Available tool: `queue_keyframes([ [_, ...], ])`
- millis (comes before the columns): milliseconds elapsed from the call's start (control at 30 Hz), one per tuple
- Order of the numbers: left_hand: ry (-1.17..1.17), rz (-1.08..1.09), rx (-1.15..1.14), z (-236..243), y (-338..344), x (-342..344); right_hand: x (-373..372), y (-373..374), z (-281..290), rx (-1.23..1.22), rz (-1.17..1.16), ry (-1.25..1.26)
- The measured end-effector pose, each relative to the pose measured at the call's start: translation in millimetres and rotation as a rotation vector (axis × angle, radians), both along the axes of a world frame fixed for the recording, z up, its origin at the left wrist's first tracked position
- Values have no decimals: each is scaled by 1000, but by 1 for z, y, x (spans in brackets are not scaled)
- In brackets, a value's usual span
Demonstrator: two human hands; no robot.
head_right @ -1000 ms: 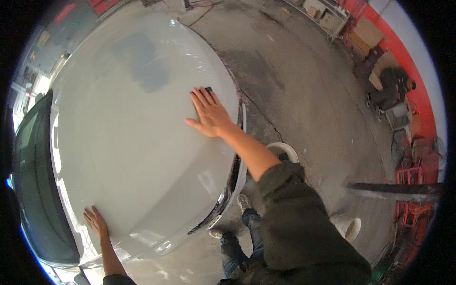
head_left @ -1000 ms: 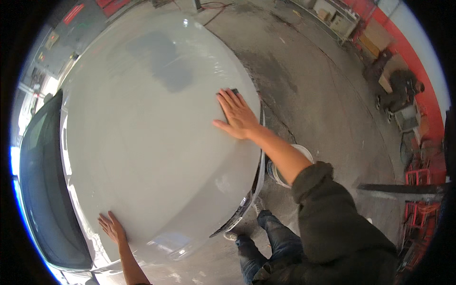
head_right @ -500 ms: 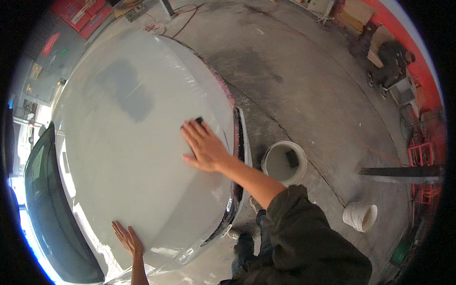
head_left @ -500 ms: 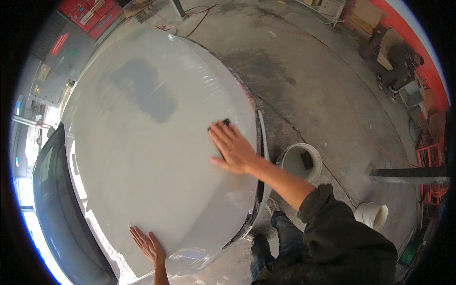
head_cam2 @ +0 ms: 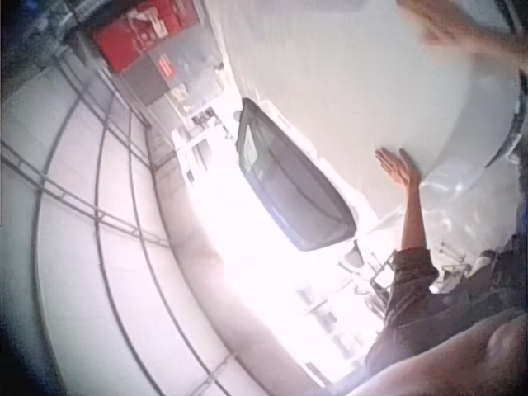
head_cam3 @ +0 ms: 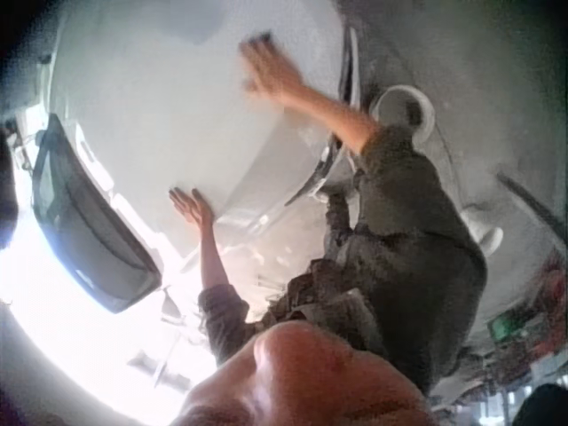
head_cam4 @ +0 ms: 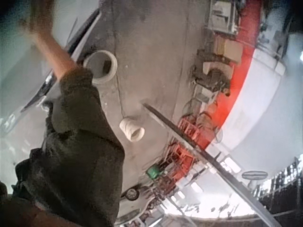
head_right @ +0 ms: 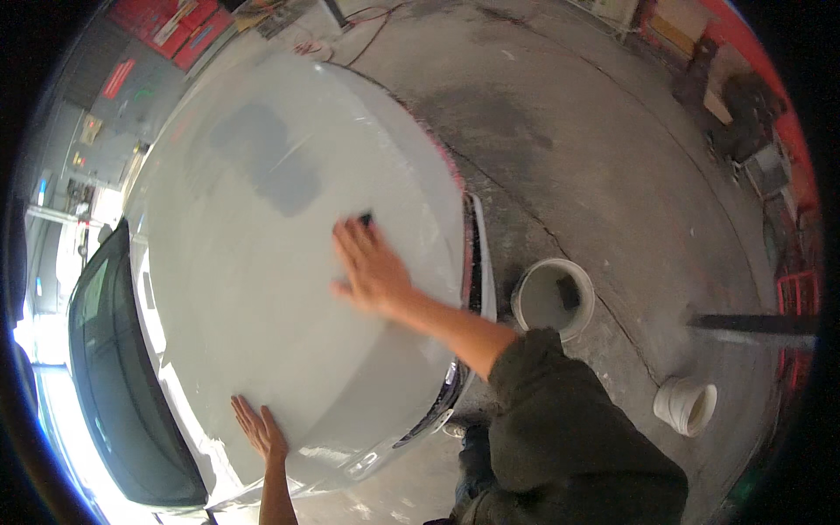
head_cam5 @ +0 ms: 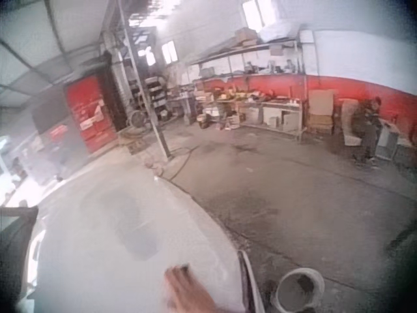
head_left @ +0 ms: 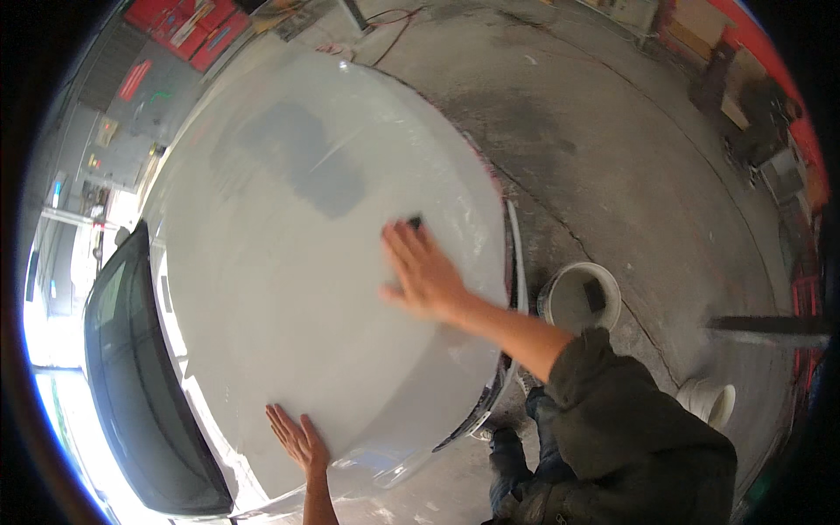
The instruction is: The person sands the hood of a white car using a sanding block and water, repeatedly dipping the block into a bucket and wiping the surface with a cloth. The person works across the hood, moving from the center toward the edges and windshield.
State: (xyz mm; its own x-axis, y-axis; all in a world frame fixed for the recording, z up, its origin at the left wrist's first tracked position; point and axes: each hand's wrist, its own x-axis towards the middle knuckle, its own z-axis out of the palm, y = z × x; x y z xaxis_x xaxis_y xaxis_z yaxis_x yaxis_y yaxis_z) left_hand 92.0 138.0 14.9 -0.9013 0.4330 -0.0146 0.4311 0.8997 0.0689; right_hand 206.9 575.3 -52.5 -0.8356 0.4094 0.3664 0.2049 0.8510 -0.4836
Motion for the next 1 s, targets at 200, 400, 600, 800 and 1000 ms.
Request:
queue_keyframes([
  [200,27,-8,0,-11,-22,-11,79,-16,2,-59,22,-16],
  [400,-2,44,-18,-14,-17,-7,6,69,-2,-100,-322,0],
  [600,-36,38,-5,-16,-15,-10,5,68,-13,-167,-495,41],
  [800,-42,71,-58,-12,-23,-16,92,-52,-12,-312,-444,53],
  [1000,-30,-1,-4,-18,-27,-21,145,-139,-30,-362,-156,-40],
])
